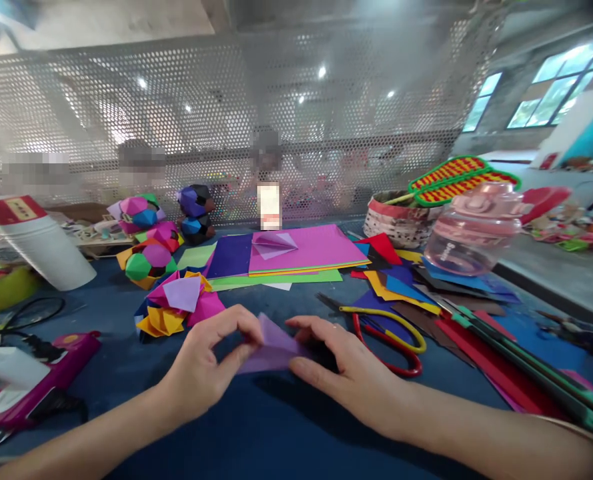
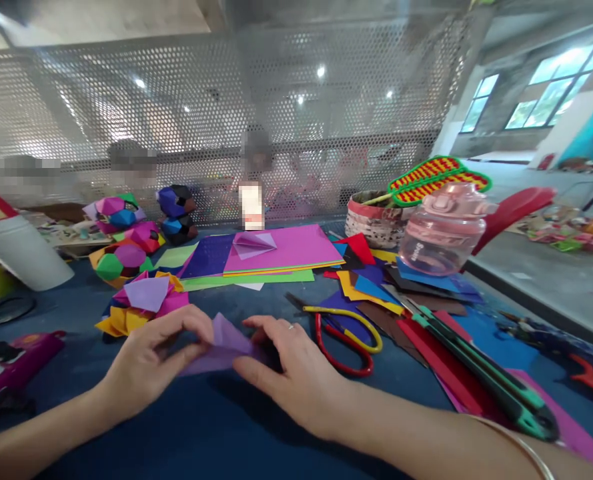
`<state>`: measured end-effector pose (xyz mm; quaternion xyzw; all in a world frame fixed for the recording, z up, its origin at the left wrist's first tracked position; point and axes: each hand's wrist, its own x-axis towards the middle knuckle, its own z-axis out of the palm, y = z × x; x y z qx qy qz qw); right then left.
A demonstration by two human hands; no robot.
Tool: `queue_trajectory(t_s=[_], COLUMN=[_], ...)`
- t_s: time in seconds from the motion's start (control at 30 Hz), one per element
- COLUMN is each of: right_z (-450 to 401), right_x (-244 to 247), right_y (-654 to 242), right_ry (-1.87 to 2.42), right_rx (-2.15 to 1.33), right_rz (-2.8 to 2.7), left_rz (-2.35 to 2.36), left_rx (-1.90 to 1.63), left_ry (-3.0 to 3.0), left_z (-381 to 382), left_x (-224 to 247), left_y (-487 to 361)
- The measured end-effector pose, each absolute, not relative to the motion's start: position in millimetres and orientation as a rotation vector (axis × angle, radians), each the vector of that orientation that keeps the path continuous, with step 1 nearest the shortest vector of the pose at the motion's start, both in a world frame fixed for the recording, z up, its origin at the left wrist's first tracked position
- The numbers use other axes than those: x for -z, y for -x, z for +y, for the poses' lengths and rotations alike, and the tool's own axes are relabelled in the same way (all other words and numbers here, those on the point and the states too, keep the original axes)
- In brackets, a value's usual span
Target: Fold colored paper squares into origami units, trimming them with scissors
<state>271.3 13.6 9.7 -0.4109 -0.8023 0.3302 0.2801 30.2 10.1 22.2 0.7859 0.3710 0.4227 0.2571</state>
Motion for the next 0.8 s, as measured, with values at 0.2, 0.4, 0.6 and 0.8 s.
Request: queue_trajectory(t_s=[0.2,0.4,0.6,0.8], right_z=[9.5,15.3,18.0,15.2], right_x=[-17.5,-12.1,-16.1,-18.2], right_y=[-265.9,-262.4,-266.8,-269.0], right_ry=[0.964,0.86,0.602,0.429], right_rx=[-0.983,-0.691,-0.396,-0.354], right_rz=[-2.13,-2.142,-2.293,-2.393], left_rz=[0.799,0.714,0.655,0.72], left_rx=[-1.167,-1.087,-1.048,-1.085], left_ry=[-2.48,-2.427,-2.421,-2.463], left_z=[2.1,2.4,2.6,3.2], left_x=[-21.2,-16.2,-15.7,-16.3], left_y=[-30.5,-29.4,-30.1,-28.2])
